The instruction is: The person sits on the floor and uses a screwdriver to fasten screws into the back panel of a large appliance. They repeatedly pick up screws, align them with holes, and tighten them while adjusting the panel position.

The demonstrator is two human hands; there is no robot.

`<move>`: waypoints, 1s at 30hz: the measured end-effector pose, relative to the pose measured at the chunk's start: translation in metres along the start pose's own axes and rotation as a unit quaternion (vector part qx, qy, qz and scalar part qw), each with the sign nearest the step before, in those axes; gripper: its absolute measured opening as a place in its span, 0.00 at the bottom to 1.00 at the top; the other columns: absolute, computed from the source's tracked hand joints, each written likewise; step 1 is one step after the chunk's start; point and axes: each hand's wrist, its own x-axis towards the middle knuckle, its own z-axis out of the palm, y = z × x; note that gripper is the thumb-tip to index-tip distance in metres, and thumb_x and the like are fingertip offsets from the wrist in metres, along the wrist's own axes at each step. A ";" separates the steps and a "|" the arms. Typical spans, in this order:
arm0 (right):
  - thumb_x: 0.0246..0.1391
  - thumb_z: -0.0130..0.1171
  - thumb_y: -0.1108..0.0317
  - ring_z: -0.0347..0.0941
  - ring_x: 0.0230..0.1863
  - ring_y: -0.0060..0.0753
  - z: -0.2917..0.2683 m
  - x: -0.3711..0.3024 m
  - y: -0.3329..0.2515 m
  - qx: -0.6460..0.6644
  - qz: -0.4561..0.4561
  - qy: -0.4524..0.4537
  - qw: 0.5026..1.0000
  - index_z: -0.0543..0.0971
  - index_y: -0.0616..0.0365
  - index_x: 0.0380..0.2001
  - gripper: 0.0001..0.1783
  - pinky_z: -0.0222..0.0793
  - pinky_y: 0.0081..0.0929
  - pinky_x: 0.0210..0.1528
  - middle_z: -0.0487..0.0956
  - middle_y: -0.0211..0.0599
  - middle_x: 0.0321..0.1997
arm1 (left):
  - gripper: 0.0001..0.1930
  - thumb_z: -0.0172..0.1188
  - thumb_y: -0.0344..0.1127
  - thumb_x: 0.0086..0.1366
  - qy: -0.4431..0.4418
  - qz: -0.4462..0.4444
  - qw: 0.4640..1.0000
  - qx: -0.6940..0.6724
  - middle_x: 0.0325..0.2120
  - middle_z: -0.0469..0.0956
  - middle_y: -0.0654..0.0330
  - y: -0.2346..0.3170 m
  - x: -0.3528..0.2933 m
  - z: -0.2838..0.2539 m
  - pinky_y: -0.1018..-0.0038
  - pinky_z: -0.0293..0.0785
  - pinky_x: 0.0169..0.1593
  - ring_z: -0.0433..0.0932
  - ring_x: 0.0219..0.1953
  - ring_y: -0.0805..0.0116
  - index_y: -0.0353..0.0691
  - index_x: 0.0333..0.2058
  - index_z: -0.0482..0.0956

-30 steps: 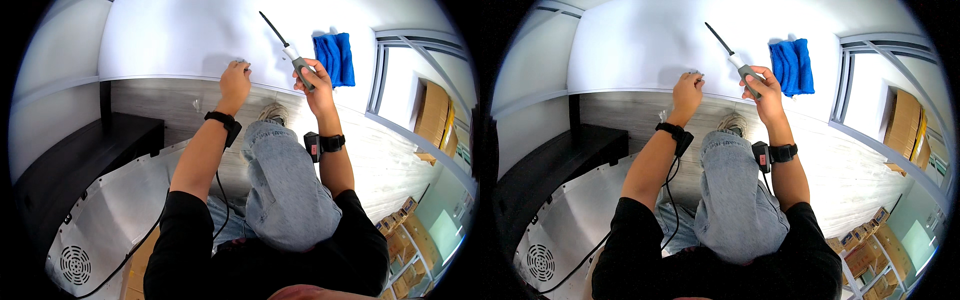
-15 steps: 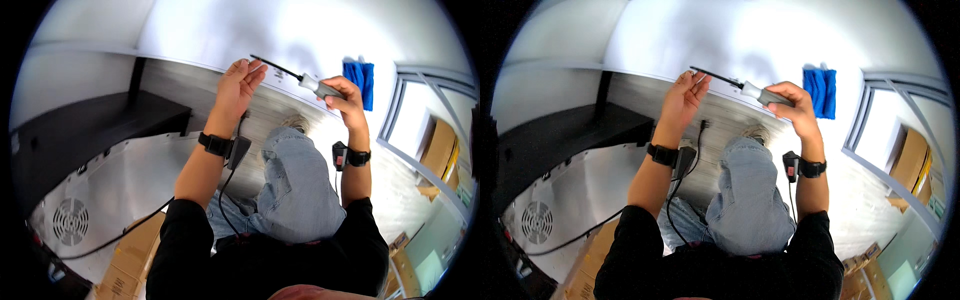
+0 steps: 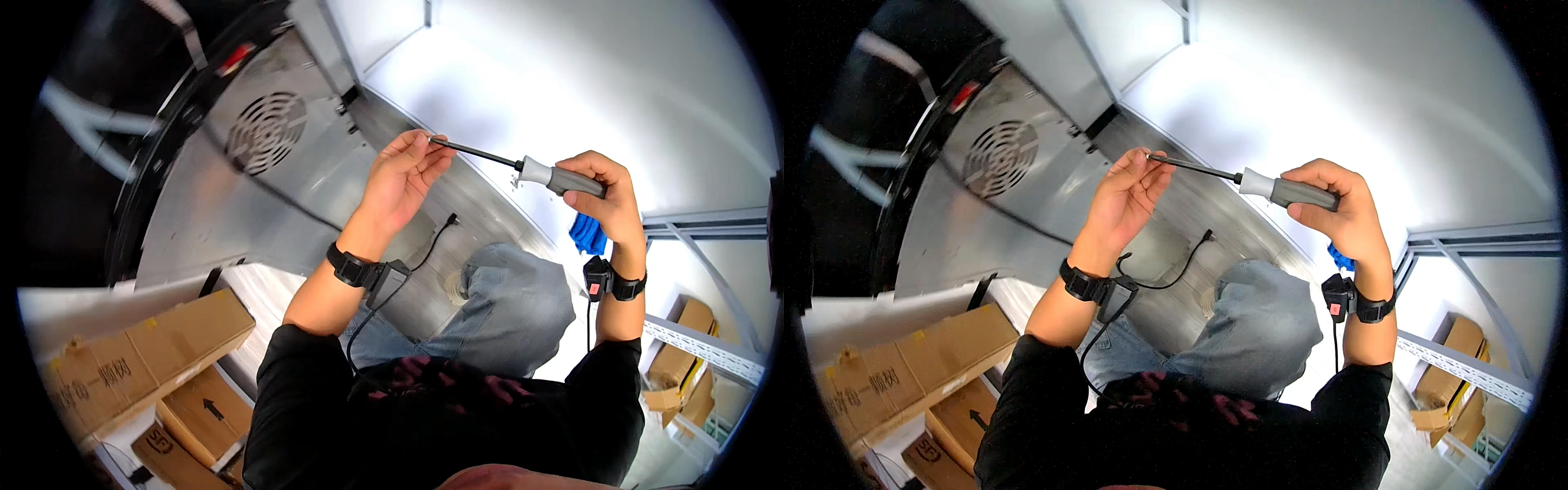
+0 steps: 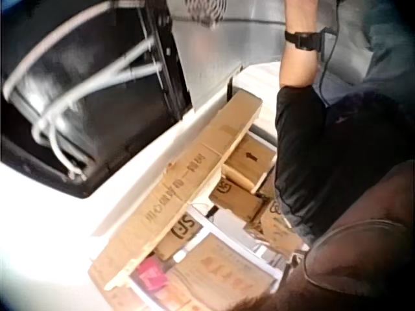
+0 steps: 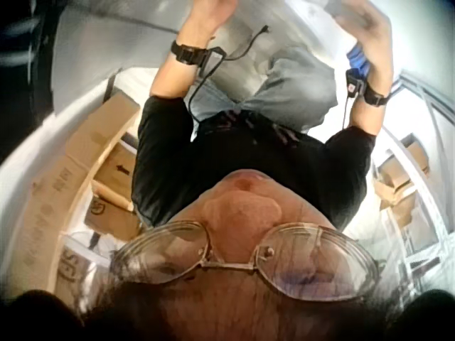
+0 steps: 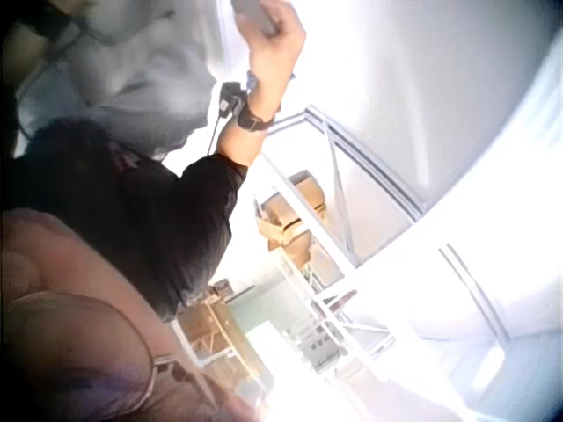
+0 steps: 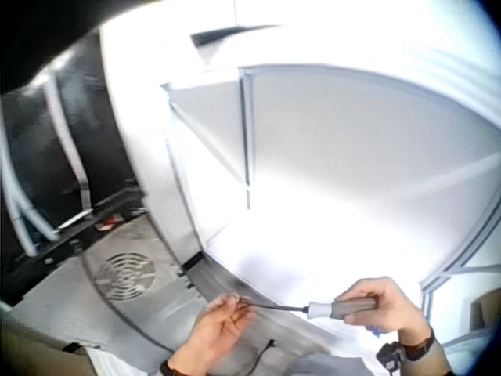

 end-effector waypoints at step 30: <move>0.54 0.58 0.74 0.68 0.32 0.14 0.215 -0.031 -0.039 0.232 -0.036 -0.181 0.955 0.68 0.59 0.47 0.17 0.65 0.15 0.27 0.75 0.30 0.37 | 0.08 0.53 0.37 0.67 0.226 0.141 0.945 0.191 0.28 0.78 0.66 0.113 -0.176 -0.059 0.82 0.74 0.29 0.76 0.28 0.77 0.41 0.34 0.76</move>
